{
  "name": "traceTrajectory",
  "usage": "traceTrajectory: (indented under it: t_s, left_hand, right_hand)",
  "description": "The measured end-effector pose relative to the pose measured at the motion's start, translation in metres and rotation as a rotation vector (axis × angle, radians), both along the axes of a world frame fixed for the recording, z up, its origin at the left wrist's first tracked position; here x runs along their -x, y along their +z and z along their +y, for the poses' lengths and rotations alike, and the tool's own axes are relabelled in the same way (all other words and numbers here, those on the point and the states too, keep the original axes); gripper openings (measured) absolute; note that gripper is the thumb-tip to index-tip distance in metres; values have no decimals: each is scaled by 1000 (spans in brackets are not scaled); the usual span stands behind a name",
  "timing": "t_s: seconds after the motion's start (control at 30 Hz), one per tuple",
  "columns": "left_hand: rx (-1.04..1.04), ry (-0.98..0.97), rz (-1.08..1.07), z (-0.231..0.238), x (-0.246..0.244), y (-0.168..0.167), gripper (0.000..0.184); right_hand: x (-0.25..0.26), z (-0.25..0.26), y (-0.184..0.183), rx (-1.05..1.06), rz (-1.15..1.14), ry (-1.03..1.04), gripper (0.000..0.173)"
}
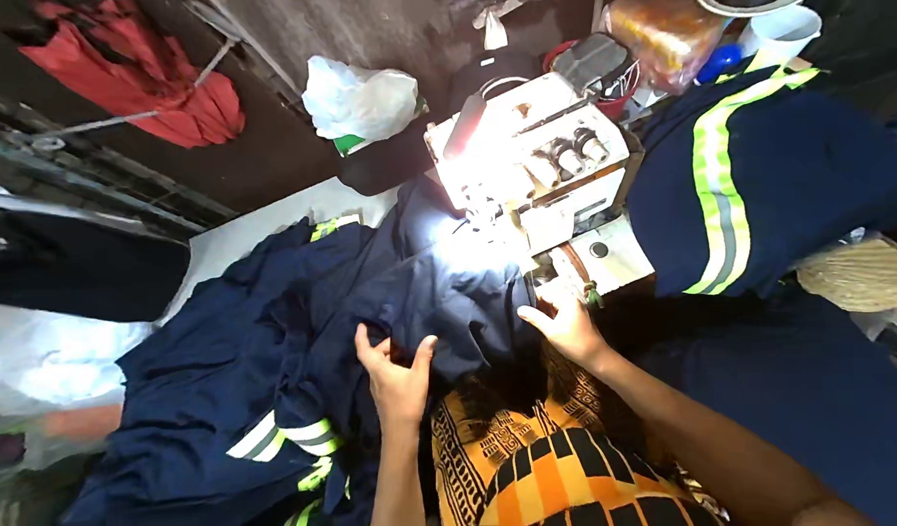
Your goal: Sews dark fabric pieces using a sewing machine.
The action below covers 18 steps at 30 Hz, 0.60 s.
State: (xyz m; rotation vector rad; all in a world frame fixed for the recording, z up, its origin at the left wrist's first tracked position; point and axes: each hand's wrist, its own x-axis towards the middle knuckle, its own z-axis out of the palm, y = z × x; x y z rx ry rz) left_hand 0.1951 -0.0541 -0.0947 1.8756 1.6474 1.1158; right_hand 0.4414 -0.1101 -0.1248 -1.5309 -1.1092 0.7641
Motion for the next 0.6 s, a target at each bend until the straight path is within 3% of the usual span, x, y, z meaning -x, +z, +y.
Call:
traceTrajectory:
  t_s: [0.07,0.2,0.27,0.33,0.43,0.5,0.6]
  left_hand:
    - [9,-21,-66,6,2,9,97]
    - [-226,-236,-512,24,20,41,84]
    - [-313,-254,-487,33,27,56,79]
    - [-338,-192,-324,48,29,51,74]
    - [-118,-57,-155,63,25,23,71]
    - [-39,-1,-160,62,16,16,68]
    - [65,-122,-305,43,20,12,75]
  right_hand:
    - [0,5,-2,-24,-44,-38,34]
    - [0,-4,6,-145,-1,-70,25]
    - [3,-15,24,-218,49,-55,22]
    - [5,-16,27,-165,26,-35,26]
    - [8,-5,2,10,16,8,33]
    - [7,0,0,16,-13,-22,32]
    - [5,-3,3,54,-27,-37,33]
